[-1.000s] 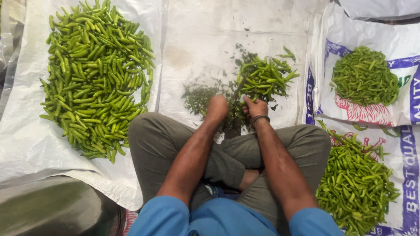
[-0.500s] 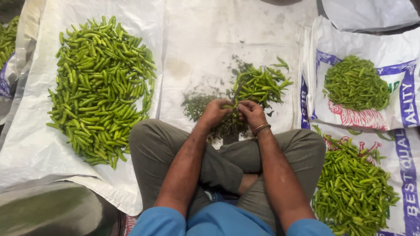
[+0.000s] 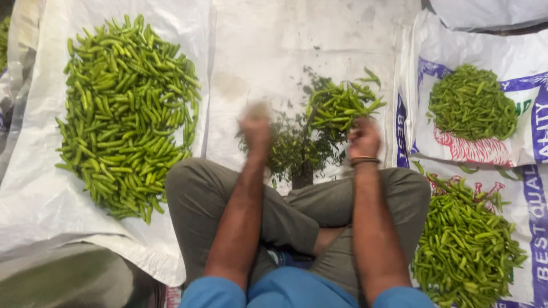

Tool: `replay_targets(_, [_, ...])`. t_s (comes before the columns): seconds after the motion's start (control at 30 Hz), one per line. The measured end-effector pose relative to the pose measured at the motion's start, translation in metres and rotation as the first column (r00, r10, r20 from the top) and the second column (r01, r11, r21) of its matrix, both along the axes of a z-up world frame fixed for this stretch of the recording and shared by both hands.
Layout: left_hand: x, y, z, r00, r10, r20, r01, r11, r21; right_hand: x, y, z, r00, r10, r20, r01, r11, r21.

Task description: The person sits cross-legged on the floor and removes stems from green chilies by hand. They pick up chilies from a large pile on a white sack, pull off the stems, and place the de-stemmed chilies into a separate pile on the sack.

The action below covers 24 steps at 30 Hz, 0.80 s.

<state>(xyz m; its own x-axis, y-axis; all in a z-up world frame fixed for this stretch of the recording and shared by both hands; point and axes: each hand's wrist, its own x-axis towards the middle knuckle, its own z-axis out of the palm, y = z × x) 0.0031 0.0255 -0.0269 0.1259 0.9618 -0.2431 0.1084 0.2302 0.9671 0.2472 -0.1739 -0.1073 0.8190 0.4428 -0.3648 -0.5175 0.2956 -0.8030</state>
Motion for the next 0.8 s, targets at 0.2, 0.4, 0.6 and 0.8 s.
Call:
replay_targets(0.2, [-0.021,0.014,0.042,0.923,0.247,0.295,-0.191,0.960,-0.207,0.023,0.000,0.004,0.801,0.354,0.482,0.115,0.699,-0.705])
replay_targets(0.4, [-0.007,-0.031,0.040,0.987,-0.159,0.005,0.158,0.981,-0.112,-0.032,0.034,-0.010,0.126,0.832,0.540,0.497,0.418,-0.760])
replay_targets(0.6, [-0.011,-0.019,0.046,0.986,-0.166,-0.033,0.163,0.982,-0.093,-0.018,0.016,0.037,0.728,0.430,0.535,-0.092,0.834,-0.544])
replay_targets(0.8, [-0.002,-0.042,0.059,0.769,-0.637,0.051,0.637,0.756,-0.149,-0.037,-0.017,0.066,0.891,0.445,0.093,-0.436,0.894,-0.103])
